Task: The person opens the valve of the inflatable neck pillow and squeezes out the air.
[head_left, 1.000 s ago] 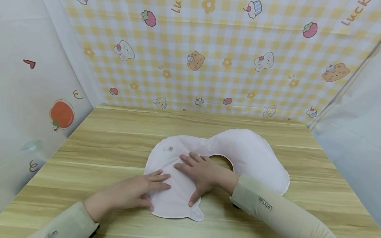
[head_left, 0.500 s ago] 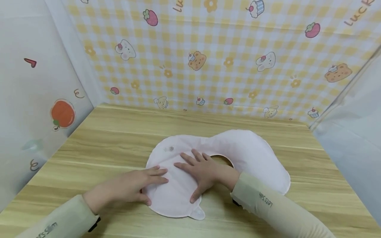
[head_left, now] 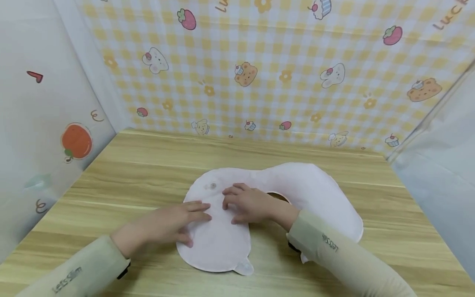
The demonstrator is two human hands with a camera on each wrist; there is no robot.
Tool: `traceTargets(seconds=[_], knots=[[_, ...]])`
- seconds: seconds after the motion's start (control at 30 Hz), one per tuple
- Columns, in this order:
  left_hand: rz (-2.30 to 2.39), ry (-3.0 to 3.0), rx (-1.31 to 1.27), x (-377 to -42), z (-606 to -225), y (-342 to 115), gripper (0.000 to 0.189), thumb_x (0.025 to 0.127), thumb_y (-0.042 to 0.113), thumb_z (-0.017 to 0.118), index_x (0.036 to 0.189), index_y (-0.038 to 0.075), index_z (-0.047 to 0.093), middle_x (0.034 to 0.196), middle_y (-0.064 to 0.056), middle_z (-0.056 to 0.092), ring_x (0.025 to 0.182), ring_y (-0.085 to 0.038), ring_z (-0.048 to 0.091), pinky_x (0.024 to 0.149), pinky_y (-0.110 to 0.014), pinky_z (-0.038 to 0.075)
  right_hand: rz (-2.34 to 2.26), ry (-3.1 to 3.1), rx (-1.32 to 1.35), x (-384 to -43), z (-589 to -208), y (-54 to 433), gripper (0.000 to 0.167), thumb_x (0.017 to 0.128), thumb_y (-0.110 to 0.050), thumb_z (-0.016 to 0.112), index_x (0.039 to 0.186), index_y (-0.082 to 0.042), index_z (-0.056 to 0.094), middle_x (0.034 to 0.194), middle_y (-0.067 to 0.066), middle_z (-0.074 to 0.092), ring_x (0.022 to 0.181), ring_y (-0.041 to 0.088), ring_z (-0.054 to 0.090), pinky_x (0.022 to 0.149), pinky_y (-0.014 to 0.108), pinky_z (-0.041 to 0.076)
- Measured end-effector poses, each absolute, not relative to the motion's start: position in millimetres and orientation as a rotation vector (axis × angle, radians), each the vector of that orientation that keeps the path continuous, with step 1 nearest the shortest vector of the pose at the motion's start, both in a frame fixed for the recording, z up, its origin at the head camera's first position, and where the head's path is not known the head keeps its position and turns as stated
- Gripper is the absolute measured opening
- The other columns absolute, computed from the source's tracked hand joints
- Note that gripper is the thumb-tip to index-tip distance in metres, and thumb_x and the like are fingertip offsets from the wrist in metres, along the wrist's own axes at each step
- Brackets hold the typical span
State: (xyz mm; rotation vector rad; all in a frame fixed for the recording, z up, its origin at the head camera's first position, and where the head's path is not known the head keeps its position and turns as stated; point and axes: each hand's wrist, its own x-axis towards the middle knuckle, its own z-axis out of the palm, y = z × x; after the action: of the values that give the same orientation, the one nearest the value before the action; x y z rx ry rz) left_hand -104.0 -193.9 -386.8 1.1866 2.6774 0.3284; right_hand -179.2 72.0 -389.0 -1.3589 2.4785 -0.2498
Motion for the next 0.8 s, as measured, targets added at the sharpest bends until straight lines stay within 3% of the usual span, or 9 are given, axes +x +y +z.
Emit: traceTargets(seconds=[0.3,0.43,0.6,0.8], knots=[[0.339,2.697,1.009,-115,-390,-198,0.104,0.068,0.06,0.077,0.149,0.005,0.042,0.158,-0.018,0.037,0.144,-0.044,0.035,0.111,-0.06,0.037,-0.269,2.501,-1.29,-197,-391,67,0.04,0.09,-0.034,0.072,0.124,-0.019,0.057,0.153,0.003,0.043,0.146,0.03,0.034,0.111,0.05,0.041],[0.336,2.693,0.956,-118,-389,-199,0.112,0.064,0.063,0.079,0.151,0.005,0.038,0.161,-0.017,0.032,0.146,-0.046,0.031,0.109,-0.063,0.036,-0.222,2.505,-1.234,-204,-393,64,0.057,0.087,-0.043,0.074,0.135,-0.02,0.053,0.158,0.001,0.038,0.148,0.027,0.031,0.115,0.05,0.036],[0.273,2.68,0.906,-124,-387,-199,0.119,0.061,0.065,0.081,0.154,0.007,0.033,0.164,-0.014,0.026,0.149,-0.043,0.026,0.103,-0.069,0.039,-0.131,2.493,-1.124,-213,-392,59,0.084,0.083,-0.053,0.075,0.154,-0.027,0.036,0.166,-0.004,0.022,0.154,0.029,0.018,0.119,0.058,0.027],[0.253,2.646,0.824,-127,-385,-200,0.123,0.06,0.063,0.083,0.156,0.011,0.028,0.167,-0.011,0.019,0.152,-0.038,0.019,0.104,-0.071,0.037,-0.062,2.462,-1.01,-218,-390,51,0.101,0.079,-0.056,0.077,0.159,-0.034,0.019,0.169,-0.007,0.008,0.157,0.028,0.004,0.123,0.059,0.014]])
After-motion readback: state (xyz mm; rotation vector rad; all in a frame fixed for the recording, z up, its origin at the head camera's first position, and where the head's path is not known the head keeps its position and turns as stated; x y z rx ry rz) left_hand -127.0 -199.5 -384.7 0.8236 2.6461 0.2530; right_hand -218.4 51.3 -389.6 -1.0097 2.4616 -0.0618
